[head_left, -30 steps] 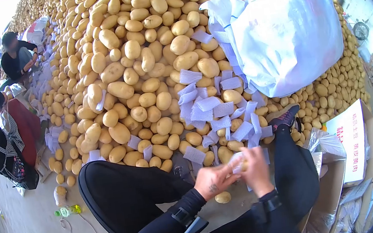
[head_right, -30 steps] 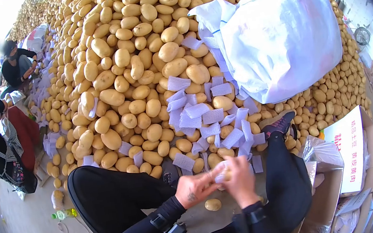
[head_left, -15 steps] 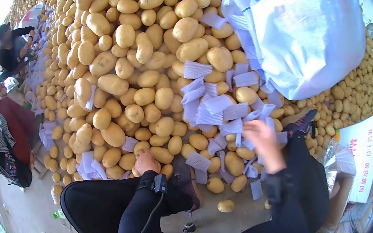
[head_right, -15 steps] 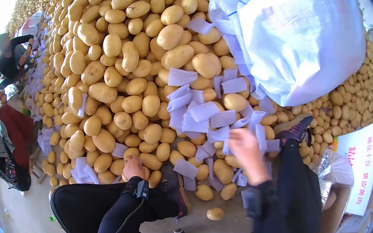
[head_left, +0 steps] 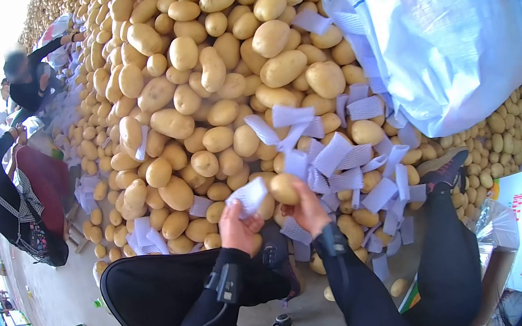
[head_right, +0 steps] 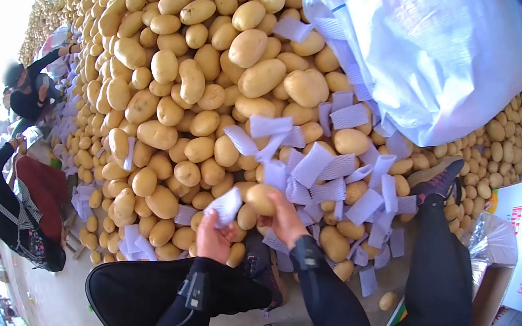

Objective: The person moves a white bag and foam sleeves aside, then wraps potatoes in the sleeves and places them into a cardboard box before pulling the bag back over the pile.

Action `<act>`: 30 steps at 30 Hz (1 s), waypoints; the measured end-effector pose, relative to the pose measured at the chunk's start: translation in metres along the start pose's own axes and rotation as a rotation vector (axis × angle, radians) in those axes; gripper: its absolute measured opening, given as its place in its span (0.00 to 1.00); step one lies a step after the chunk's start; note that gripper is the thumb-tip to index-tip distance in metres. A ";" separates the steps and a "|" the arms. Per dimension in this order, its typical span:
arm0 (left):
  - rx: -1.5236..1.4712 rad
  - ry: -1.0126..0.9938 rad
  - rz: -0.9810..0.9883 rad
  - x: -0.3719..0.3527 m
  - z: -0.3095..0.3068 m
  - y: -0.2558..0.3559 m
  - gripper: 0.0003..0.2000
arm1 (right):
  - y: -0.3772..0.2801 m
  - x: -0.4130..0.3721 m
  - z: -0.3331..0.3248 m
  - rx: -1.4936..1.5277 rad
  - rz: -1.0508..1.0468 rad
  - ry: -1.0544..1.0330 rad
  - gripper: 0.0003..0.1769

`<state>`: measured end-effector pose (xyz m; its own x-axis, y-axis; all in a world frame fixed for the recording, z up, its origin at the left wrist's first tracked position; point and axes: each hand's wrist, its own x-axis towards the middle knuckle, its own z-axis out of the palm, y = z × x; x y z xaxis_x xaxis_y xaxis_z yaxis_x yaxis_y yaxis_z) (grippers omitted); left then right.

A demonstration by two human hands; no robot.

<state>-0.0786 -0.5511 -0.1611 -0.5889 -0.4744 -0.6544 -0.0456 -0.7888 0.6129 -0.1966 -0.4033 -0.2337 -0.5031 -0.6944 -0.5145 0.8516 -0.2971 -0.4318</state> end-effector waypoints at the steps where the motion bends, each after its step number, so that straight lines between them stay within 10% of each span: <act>1: -0.029 -0.078 -0.143 -0.013 0.008 -0.008 0.14 | -0.011 -0.037 0.025 0.173 -0.048 0.106 0.29; 2: -0.059 -0.151 -0.289 -0.030 0.015 -0.020 0.14 | -0.008 -0.049 0.007 0.445 0.079 0.061 0.30; 5: 0.009 -0.294 -0.451 -0.084 0.037 -0.039 0.13 | -0.012 -0.138 0.031 -0.550 -0.348 0.182 0.32; 7: 0.151 -0.302 -0.397 -0.102 0.036 -0.044 0.13 | -0.019 -0.169 0.031 0.255 0.136 0.131 0.31; 10: 0.453 -0.314 -0.167 -0.127 0.048 -0.044 0.12 | -0.022 -0.215 0.035 -0.453 -0.153 0.459 0.31; 12: 1.391 -0.623 1.098 -0.142 0.054 -0.059 0.13 | -0.027 -0.233 0.040 -0.960 -0.458 0.521 0.33; 14: 1.412 -0.923 1.023 -0.162 0.072 -0.060 0.20 | -0.045 -0.262 0.046 -1.671 -0.819 0.645 0.37; 18: 1.198 -0.193 0.778 -0.070 0.060 -0.076 0.08 | -0.121 -0.359 0.003 -1.791 -0.991 1.264 0.31; 22: 1.189 0.344 0.754 0.042 0.025 -0.069 0.20 | -0.193 -0.489 -0.065 -1.946 -0.735 1.947 0.37; 25: 1.337 0.284 0.727 0.096 0.007 -0.073 0.19 | -0.212 -0.453 -0.050 -2.142 -0.894 1.923 0.40; 27: 1.290 0.201 0.784 0.111 -0.001 -0.067 0.13 | -0.184 -0.361 -0.012 -1.629 -0.893 1.304 0.29; 30: 1.153 0.147 0.749 0.111 0.008 -0.057 0.10 | -0.107 -0.213 0.019 -1.185 -0.310 0.544 0.19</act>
<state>-0.1481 -0.5558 -0.2650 -0.6828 -0.7306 -0.0060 -0.4369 0.4018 0.8048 -0.1779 -0.2366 -0.0639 -0.8810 -0.2728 -0.3866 0.1913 0.5418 -0.8184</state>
